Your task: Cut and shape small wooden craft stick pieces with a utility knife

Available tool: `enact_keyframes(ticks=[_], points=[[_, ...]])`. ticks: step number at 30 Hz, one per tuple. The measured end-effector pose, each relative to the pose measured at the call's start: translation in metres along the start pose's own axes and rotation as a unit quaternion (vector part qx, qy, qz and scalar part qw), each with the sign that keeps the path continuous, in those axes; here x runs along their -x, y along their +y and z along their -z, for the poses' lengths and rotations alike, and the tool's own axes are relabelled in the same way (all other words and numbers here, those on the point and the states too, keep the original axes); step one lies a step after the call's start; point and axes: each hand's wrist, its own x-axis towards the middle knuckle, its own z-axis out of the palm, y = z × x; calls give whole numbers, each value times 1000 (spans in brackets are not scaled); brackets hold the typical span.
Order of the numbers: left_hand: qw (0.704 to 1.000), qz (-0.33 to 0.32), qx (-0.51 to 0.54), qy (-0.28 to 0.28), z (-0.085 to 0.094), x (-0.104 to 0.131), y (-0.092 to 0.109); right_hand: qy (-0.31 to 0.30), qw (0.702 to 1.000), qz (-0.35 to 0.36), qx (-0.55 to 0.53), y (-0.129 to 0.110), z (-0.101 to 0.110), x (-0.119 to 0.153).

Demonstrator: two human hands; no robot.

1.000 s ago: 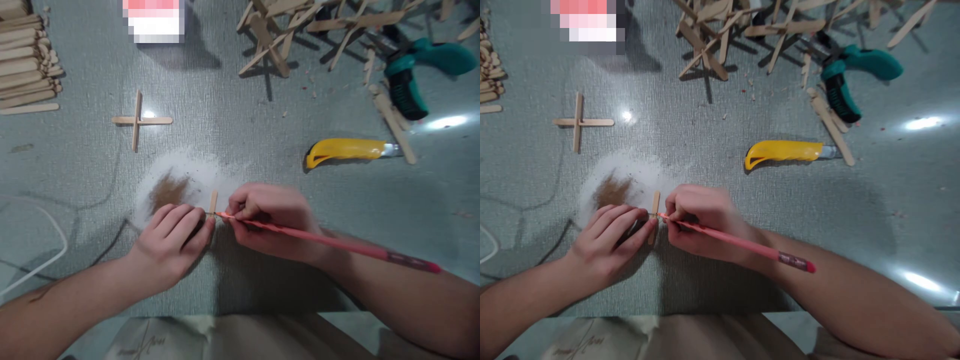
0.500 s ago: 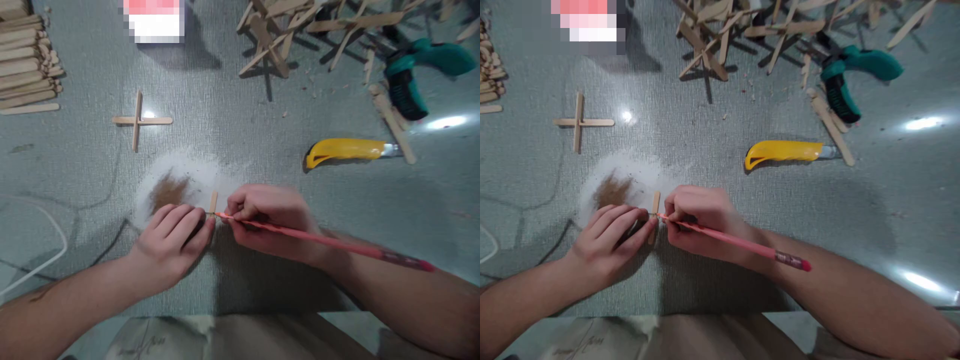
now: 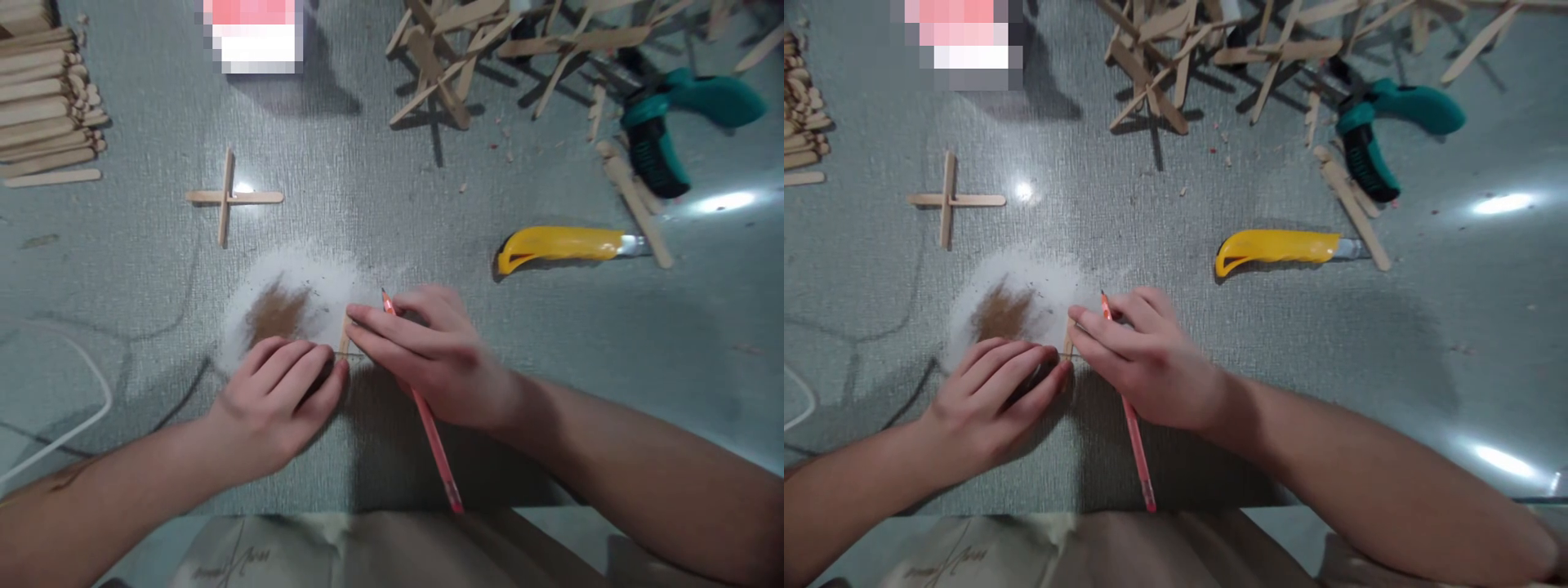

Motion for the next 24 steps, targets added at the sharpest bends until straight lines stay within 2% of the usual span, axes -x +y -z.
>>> enact_keyframes(ticks=[6,24], points=[[1000,4,-8,6,0,2,3,-16,1000,7,16,1,1,-3],[1000,15,-10,-6,-1,-1,2,-31,999,-29,-8,0,2,-3]])
